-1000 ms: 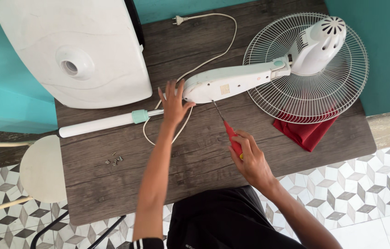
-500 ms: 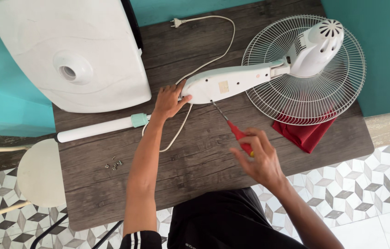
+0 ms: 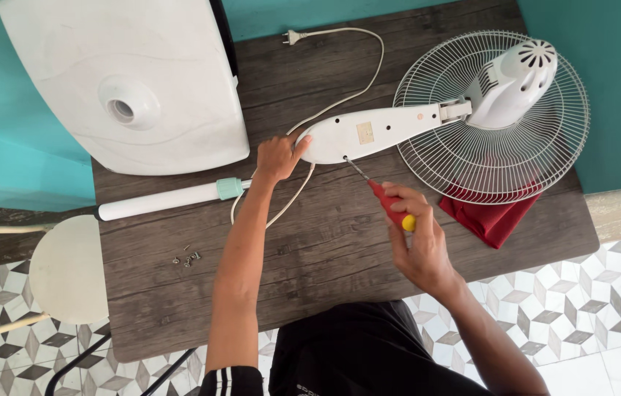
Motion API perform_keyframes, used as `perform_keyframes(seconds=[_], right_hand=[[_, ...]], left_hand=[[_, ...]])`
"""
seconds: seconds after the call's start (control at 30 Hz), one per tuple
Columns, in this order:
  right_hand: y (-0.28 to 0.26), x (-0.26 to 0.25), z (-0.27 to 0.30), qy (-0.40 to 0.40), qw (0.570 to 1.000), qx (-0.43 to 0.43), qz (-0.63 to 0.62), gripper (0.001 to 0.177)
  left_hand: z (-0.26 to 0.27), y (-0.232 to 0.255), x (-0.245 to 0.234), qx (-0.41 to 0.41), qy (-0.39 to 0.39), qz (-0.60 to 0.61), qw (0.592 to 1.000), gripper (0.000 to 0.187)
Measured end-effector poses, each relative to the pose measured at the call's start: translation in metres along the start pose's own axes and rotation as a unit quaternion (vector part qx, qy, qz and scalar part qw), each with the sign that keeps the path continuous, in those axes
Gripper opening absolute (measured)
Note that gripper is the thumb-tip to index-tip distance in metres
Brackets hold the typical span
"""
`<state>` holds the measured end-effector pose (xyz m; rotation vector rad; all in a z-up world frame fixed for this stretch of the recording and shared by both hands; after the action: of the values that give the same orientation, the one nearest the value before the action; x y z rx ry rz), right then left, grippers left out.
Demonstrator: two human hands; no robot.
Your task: The person uses a screwdriver to remove screws from the base of a standing fan. They loosen and remove several screws, then detach the base cover to expose the internal wiring.
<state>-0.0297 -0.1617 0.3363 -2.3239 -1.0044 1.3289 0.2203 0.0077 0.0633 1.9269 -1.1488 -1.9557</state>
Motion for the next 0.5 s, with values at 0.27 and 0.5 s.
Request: perform_keyframes(seconds=[0.27,0.5], right_hand=[[-0.005,0.001,-0.005,0.061,0.998,-0.007,0.019,0.041],[-0.010,-0.001,-0.005,0.044,0.996,-0.012,0.070,0.037]], left_hand=[[0.004,-0.004,0.007,-0.046,-0.032,0.018,0.998,0.072],[0.011,0.002,0.002,-0.014,0.022,0.021,0.999,0.066]])
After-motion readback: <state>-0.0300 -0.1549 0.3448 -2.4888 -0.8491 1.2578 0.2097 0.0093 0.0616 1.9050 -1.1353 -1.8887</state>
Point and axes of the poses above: each hand's wrist, its own z-axis away from the middle knuckle, its own x-axis out of the palm, y = z × x, the point moved 10 cm from there along -z, towards the middle knuckle, and after that the axes turned 10 degrees about z, right-handed, at the moved point
